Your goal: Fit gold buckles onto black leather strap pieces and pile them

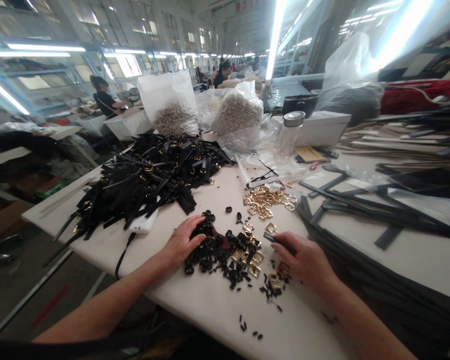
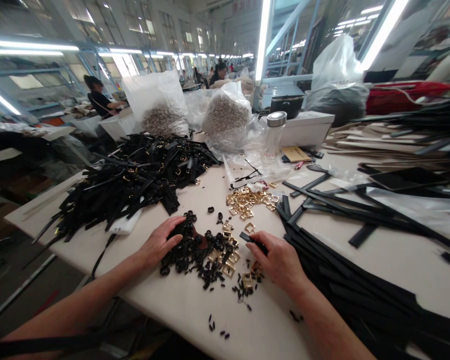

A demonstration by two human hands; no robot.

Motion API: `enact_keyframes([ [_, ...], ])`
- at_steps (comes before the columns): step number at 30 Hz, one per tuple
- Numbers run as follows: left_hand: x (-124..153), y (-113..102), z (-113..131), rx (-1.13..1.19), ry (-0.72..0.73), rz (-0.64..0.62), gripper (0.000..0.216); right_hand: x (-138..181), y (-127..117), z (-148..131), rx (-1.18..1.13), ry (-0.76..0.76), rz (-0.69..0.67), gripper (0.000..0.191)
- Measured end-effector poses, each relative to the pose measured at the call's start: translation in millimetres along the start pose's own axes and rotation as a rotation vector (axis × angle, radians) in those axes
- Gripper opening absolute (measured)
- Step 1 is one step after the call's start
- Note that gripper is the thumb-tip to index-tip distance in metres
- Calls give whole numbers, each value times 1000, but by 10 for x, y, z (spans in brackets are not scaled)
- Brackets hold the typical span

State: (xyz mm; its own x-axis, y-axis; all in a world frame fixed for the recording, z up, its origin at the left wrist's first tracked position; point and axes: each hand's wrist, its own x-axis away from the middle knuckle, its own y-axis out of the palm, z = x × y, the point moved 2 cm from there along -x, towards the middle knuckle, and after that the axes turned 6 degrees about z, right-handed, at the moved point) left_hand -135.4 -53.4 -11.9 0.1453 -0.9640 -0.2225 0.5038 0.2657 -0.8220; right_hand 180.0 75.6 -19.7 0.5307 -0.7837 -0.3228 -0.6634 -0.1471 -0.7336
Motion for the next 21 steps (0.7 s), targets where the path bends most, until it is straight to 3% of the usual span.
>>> enact_keyframes([
  [3,-160,85,202,109,98,-84,49,-3,-10,-16,-5,5,-5,22],
  [5,-352,63,213,100,139,-81,47,-1,-16,-22,-8,8,-11,22],
  [9,-840,-138,-140,-298,117,40,44,-1,-22,-24,-10,10,-9,21],
  [12,-1087,-296,-471,-400,96,56,39,-6,-20,-27,-14,8,-13,22],
  [15,-1154,-421,-637,-433,118,89,38,-9,-18,-24,-9,13,-20,22],
  [21,-1126,-621,-731,-473,179,89,37,-4,-7,-3,-13,21,-17,23],
])
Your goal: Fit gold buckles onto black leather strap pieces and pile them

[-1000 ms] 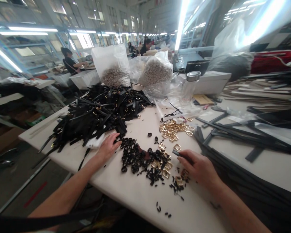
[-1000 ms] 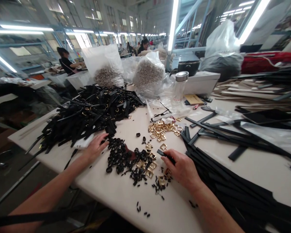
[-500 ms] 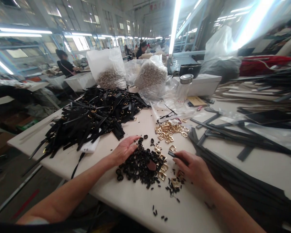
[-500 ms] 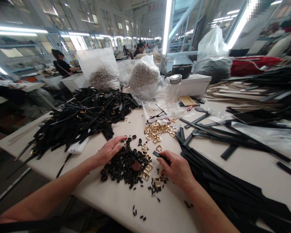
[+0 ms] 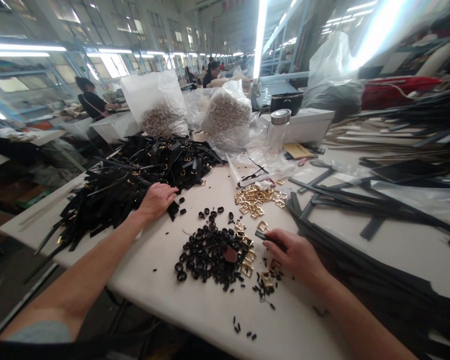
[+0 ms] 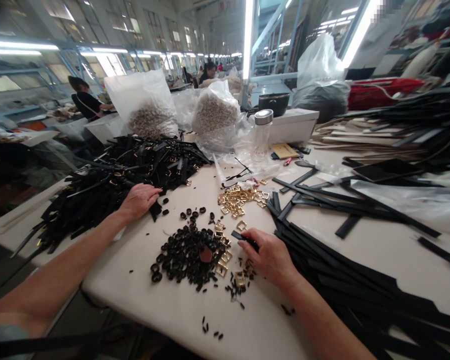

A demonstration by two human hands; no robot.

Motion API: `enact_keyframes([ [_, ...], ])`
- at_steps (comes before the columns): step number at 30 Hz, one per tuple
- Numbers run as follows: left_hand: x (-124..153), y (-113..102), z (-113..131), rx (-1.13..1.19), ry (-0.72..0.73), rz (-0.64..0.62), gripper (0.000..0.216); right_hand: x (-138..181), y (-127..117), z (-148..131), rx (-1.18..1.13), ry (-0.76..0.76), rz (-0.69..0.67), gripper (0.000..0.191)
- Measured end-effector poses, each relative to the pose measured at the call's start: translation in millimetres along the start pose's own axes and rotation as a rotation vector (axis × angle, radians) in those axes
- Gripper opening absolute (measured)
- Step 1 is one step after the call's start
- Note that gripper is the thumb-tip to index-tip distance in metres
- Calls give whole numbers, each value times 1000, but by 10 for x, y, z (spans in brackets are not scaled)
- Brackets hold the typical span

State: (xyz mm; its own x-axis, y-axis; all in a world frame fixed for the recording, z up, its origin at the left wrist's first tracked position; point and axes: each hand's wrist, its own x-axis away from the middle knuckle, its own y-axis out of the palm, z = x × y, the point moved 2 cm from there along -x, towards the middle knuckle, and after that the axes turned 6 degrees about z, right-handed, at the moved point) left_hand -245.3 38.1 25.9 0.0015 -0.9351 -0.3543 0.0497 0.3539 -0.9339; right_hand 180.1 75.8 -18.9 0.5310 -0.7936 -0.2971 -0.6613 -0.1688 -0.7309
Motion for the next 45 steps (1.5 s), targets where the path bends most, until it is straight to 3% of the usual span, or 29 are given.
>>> enact_keyframes([
  [7,112,-28,-222,-5,-24,51,46,4,4,8,0,15,-19,24],
  [14,158,-30,-194,-28,-49,47,53,-3,4,1,-9,10,-6,24],
  [19,46,-45,-47,-166,93,-69,41,0,1,-1,-14,4,-11,25],
  [26,-66,-32,235,-219,148,-161,26,4,6,6,2,12,-18,22],
  [34,33,1,498,-200,254,-288,25,5,6,2,-12,41,-53,21],
  [41,283,75,730,-201,185,-272,30,3,9,11,-16,51,-58,23],
  [45,397,99,979,120,67,-203,30,10,3,11,-16,52,-57,24],
])
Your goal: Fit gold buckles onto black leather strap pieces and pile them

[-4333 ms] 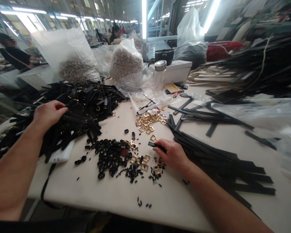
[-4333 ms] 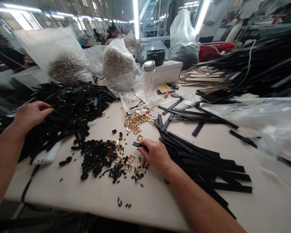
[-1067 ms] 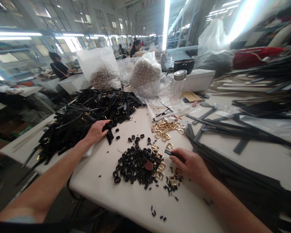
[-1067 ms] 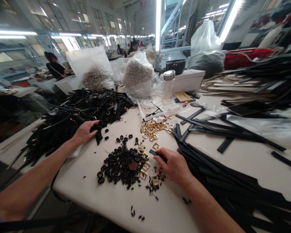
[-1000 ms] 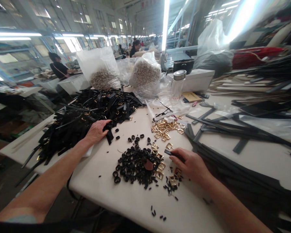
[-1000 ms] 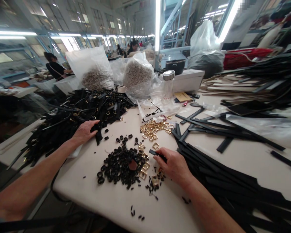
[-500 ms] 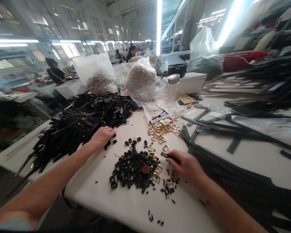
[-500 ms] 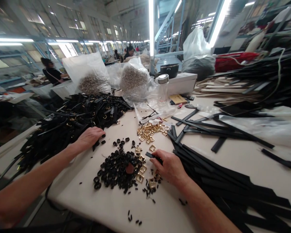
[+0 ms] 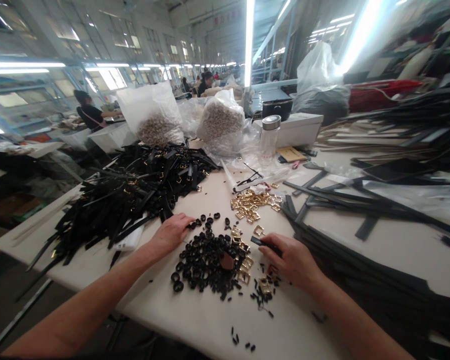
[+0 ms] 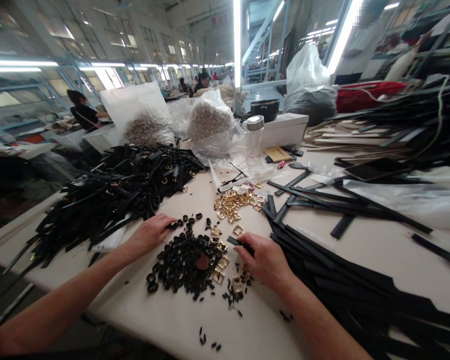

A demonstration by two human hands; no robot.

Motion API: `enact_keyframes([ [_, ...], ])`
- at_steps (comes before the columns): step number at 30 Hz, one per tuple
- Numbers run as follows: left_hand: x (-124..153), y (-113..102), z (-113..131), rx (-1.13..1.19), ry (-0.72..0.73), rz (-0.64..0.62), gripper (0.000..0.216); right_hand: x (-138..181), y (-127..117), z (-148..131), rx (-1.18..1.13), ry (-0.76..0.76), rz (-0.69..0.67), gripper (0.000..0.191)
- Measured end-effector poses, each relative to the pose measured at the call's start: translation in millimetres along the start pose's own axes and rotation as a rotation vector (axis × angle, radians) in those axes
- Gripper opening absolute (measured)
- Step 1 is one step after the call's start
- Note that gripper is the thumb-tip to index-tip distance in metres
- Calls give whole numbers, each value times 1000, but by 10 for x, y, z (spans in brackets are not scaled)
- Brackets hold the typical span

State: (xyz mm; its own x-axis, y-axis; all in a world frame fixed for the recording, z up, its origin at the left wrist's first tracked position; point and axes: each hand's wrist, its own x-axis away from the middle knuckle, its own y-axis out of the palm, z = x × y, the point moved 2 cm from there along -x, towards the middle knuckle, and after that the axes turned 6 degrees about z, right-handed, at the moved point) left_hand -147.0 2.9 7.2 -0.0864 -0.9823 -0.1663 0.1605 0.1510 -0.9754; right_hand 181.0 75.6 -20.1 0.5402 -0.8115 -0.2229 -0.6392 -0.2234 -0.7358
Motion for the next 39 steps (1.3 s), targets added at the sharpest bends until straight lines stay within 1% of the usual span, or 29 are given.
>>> enact_keyframes([
  [3,-21,30,134,339,-39,10,31,-3,1,-1,0,-5,3,24],
  [4,-48,27,135,389,-51,26,30,-5,2,0,2,-8,4,23],
  [5,-81,16,107,393,-72,60,29,-7,2,0,5,-10,5,23],
  [7,-146,-11,-21,266,-126,147,29,-9,2,-2,8,-14,7,23],
  [9,-177,-20,-197,91,-164,185,32,-11,0,-6,8,-15,8,22],
  [12,-114,8,-437,-31,-161,149,33,-10,-6,-13,9,-14,10,22],
  [15,45,7,-617,-94,-163,117,31,-11,-8,-18,6,-20,19,22],
  [18,153,-61,-750,-164,-219,107,29,-12,-1,-13,8,-21,20,21],
  [20,124,-122,-794,-202,-265,109,29,-14,6,-7,12,-21,18,22],
  [22,-3,-170,-795,-232,-306,114,36,-15,12,-2,15,-22,16,22],
  [25,-311,-186,-744,-272,-350,88,48,-16,9,0,6,-19,17,22],
  [26,-419,-176,-722,-283,-357,62,47,-15,6,-2,0,-16,17,21],
  [28,-602,-149,-686,-305,-365,3,39,-12,-3,-9,-8,-13,23,20],
  [30,-718,-130,-661,-327,-373,-39,35,-8,-9,-21,-5,-15,27,19],
  [32,-765,-130,-646,-351,-389,-59,40,-2,-11,-33,5,-18,31,17],
  [35,-739,-164,-621,-379,-407,-78,48,8,-12,-47,9,-34,40,16],
  [39,-559,-270,-568,-382,-388,-117,35,21,-23,-65,17,-70,64,13],
])
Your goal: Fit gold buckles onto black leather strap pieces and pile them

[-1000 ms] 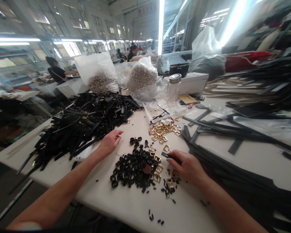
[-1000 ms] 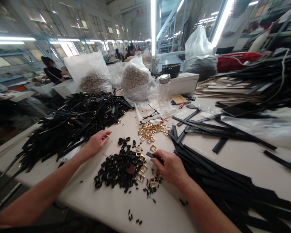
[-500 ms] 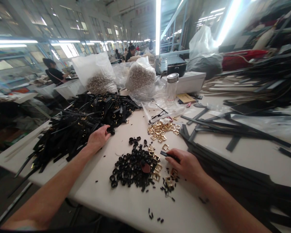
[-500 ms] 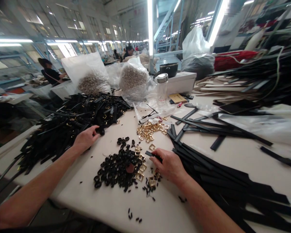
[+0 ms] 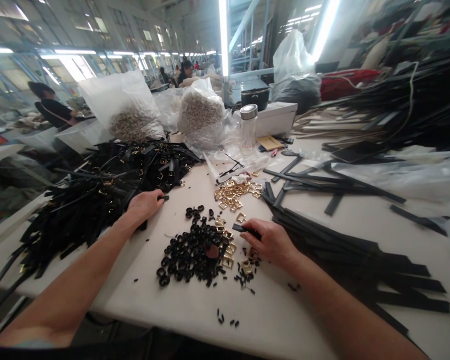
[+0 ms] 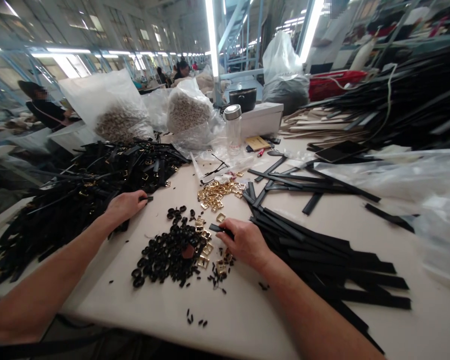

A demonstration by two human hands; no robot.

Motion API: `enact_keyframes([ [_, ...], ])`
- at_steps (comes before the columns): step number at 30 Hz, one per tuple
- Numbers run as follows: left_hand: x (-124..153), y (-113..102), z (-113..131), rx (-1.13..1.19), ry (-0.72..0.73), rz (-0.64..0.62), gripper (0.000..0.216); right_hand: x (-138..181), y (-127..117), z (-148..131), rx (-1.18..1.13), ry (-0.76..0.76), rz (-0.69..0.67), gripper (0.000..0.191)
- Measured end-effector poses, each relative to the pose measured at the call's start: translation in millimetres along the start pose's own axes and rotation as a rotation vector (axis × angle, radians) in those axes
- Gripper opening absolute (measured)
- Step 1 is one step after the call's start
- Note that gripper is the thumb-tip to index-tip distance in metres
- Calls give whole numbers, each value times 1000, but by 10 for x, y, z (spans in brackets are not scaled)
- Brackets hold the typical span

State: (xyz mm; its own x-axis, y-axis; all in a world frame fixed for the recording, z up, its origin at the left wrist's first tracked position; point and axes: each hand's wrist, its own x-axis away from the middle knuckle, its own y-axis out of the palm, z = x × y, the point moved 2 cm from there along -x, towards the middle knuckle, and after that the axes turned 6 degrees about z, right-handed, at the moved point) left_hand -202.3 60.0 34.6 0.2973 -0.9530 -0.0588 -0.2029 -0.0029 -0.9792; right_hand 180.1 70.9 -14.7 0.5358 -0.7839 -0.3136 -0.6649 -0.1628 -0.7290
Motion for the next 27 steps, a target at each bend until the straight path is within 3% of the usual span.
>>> enact_keyframes([
  [4,273,-83,-46,32,17,-72,24,3,-2,-7,37,-23,19,12],
  [6,364,-125,37,122,45,-11,24,5,8,-6,58,-41,28,12],
  [10,370,-158,497,412,213,148,23,9,13,-13,58,-75,52,10],
  [13,283,-112,898,425,326,83,24,8,-14,-25,46,-68,66,10],
  [16,213,-80,1140,304,378,54,20,8,-35,-29,20,-51,74,8],
  [27,197,-128,1357,319,409,118,10,12,-17,-67,-10,-34,114,4],
])
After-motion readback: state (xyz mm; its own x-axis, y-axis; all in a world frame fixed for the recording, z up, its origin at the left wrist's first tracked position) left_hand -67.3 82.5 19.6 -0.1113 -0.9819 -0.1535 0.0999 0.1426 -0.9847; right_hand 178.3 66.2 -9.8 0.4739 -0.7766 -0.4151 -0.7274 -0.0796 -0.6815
